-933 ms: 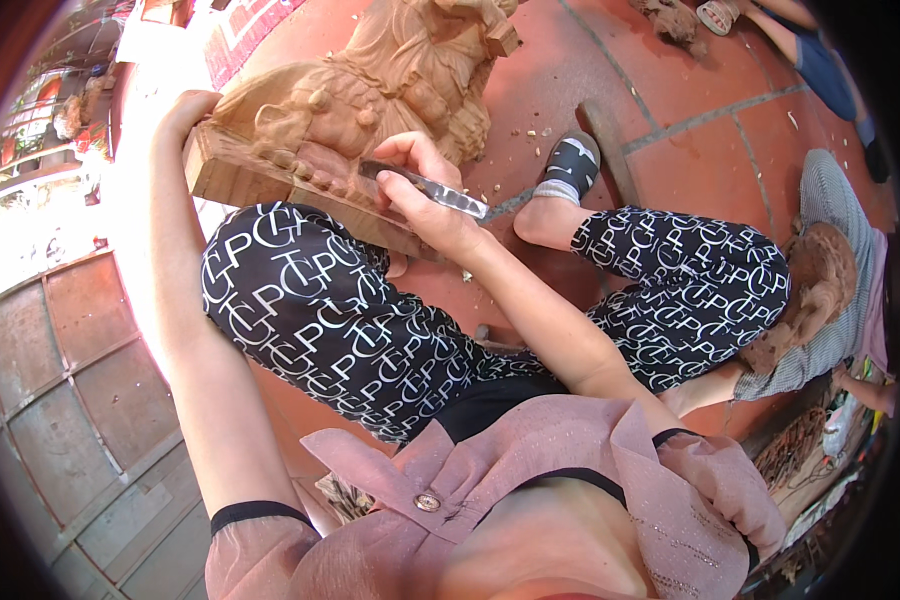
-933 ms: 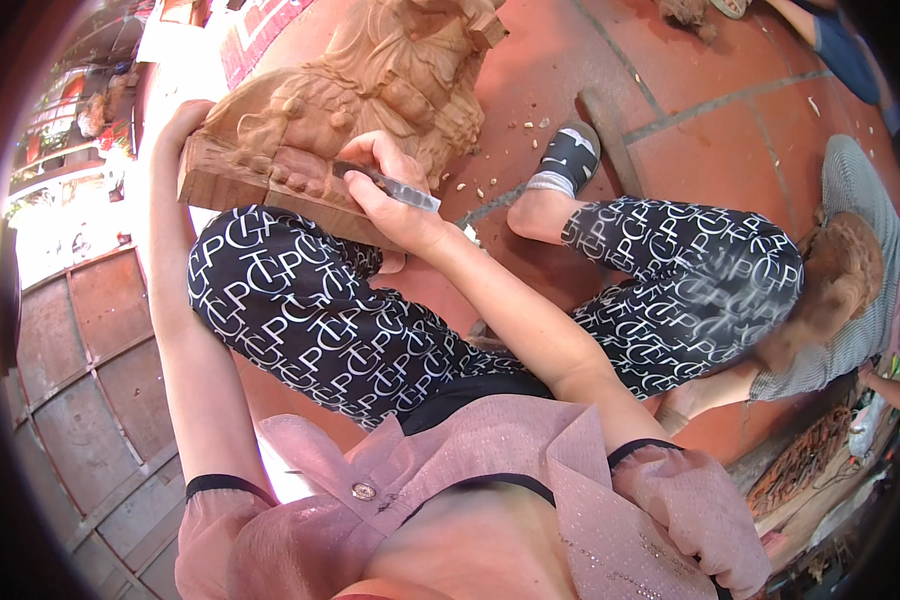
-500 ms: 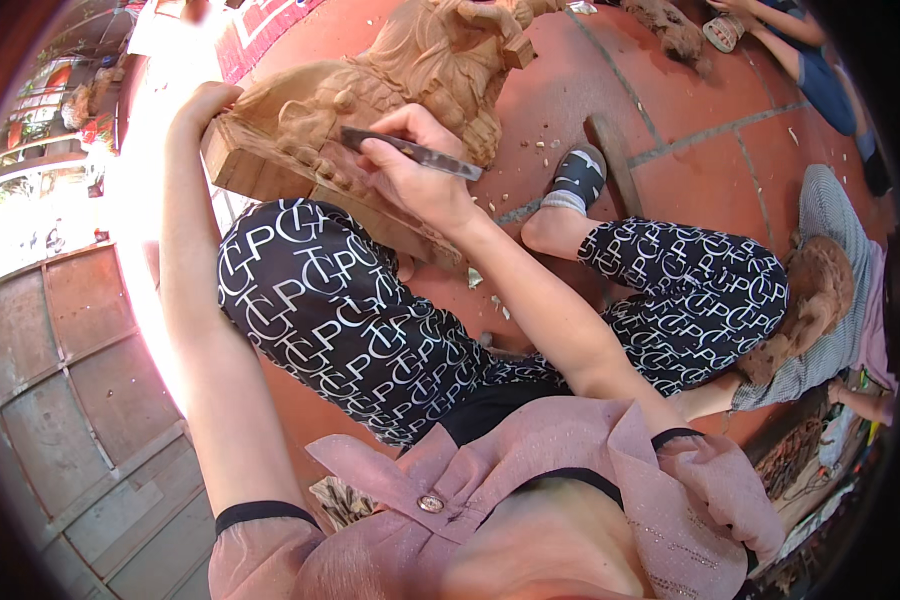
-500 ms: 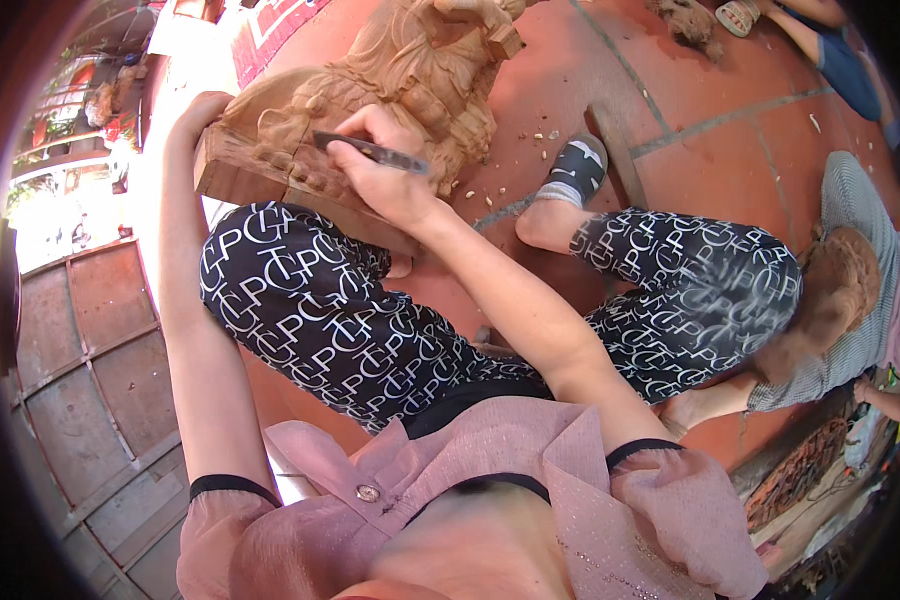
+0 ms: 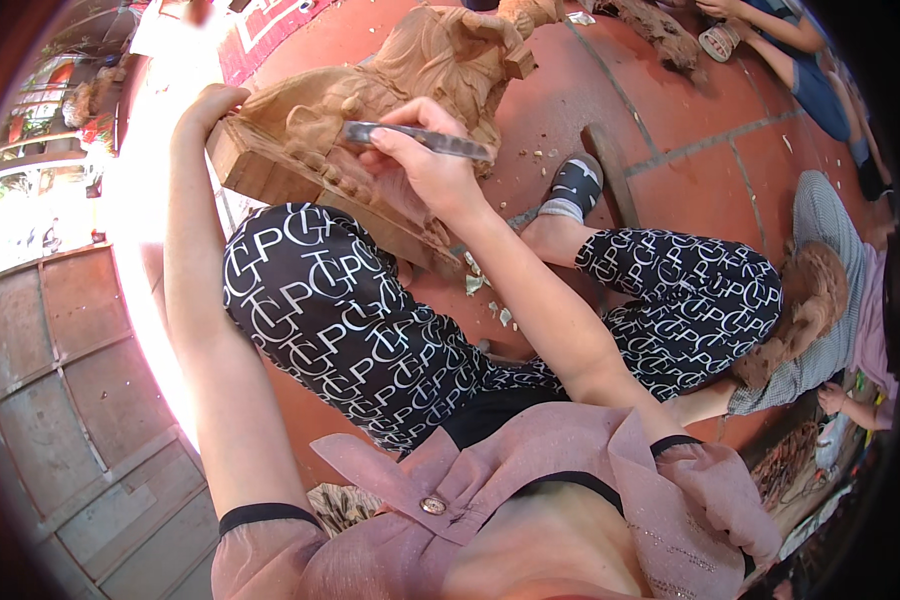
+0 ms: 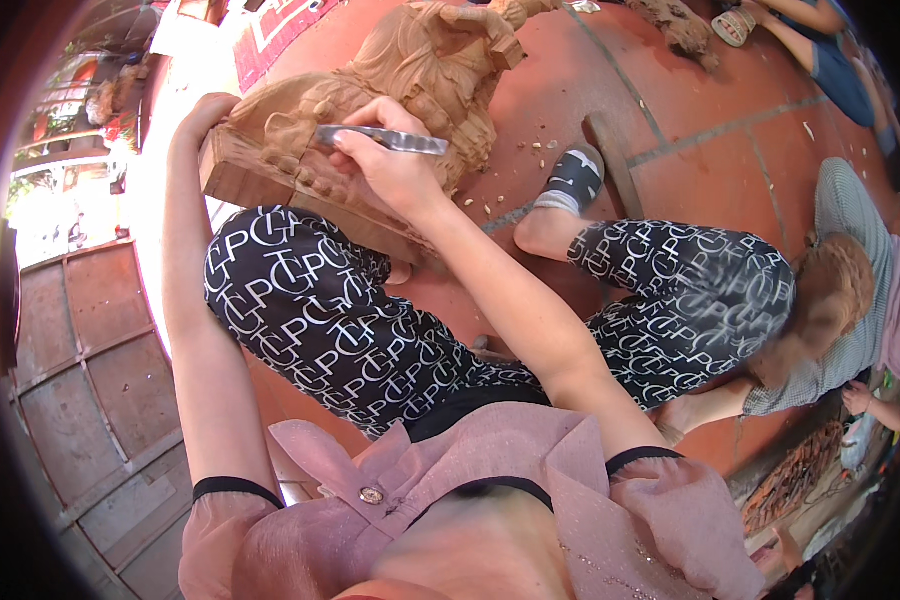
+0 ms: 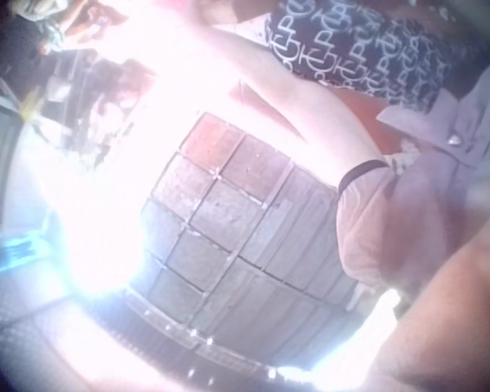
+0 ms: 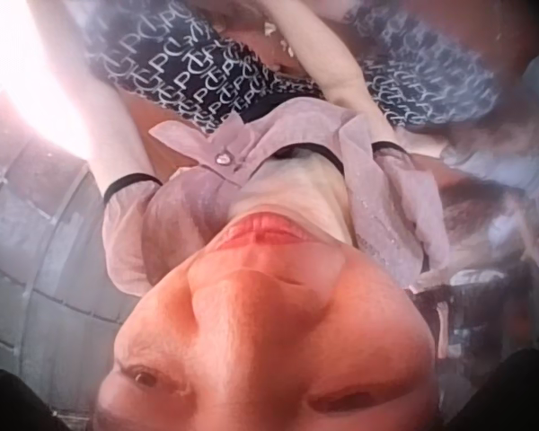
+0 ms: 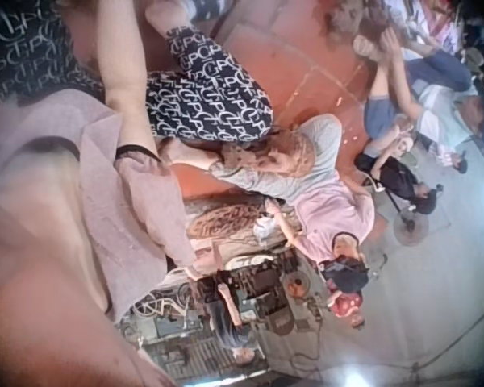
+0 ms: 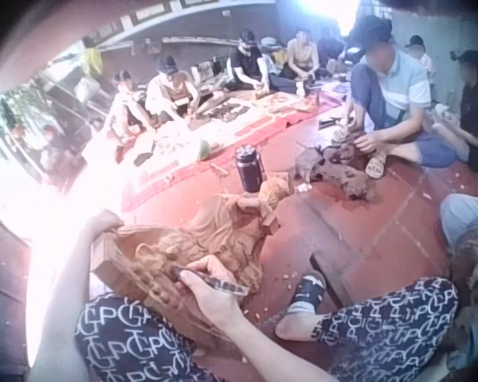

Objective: The person carves a wooden figurine using a small carving knife while sitting on the floor. They hold the wood with one hand and carefully remove shavings with the other, focusing on detailing the figure's features.

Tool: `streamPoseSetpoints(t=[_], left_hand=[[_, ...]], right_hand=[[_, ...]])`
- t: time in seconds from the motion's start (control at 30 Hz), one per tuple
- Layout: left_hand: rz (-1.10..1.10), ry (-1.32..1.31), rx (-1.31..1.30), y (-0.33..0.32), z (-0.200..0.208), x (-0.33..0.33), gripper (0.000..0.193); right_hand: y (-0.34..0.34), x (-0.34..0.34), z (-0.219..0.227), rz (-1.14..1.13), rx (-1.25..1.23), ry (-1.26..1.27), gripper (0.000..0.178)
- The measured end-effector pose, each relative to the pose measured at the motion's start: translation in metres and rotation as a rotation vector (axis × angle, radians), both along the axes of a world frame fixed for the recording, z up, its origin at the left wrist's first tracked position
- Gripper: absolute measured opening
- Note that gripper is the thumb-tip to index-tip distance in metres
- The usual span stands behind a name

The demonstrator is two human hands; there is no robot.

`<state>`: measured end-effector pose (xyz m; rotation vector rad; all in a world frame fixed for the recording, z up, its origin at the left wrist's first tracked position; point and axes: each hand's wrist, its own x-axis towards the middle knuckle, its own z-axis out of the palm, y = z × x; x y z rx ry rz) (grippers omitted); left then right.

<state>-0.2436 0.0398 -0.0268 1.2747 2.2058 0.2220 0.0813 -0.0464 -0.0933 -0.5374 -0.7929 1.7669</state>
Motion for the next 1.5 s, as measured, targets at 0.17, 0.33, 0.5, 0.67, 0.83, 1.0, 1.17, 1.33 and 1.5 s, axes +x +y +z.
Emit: streamPoseSetpoints(t=[0.17, 0.33, 0.5, 0.67, 0.83, 1.0, 1.17, 1.33, 1.5], left_hand=[[-0.007, -0.028, 0.012, 0.001, -0.004, -0.005, 0.033], [-0.019, 0.039, 0.01, 0.005, -0.007, -0.009, 0.03], [-0.009, 0.002, 0.026, 0.001, -0.005, 0.0, 0.027], [-0.003, 0.049, 0.002, 0.002, -0.004, -0.005, 0.028], [-0.005, 0.033, 0.001, -0.003, 0.006, 0.013, 0.029], [-0.027, 0.105, 0.003, 0.0, 0.001, 0.006, 0.03], [0.014, 0.042, -0.008, 0.0, 0.003, 0.014, 0.031], [-0.03, 0.105, 0.031, -0.006, 0.008, 0.018, 0.029], [0.01, 0.036, 0.001, -0.004, 0.008, 0.02, 0.027]], right_hand=[[0.005, 0.0, -0.008, 0.015, 0.071, -0.093, 0.009], [0.002, -0.001, 0.001, -0.004, 0.145, -0.21, 0.008], [0.005, 0.01, -0.008, 0.063, 0.055, -0.15, 0.007], [-0.002, 0.006, 0.012, 0.072, 0.047, -0.064, 0.012], [-0.015, -0.009, 0.015, 0.184, -0.007, 0.008, 0.01], [-0.019, -0.002, 0.015, 0.15, -0.05, 0.038, 0.009], [-0.017, -0.015, 0.02, 0.074, 0.126, -0.004, 0.008], [-0.028, -0.003, 0.009, 0.015, 0.049, -0.104, 0.007], [-0.016, -0.012, 0.036, -0.036, 0.128, -0.075, 0.009]])
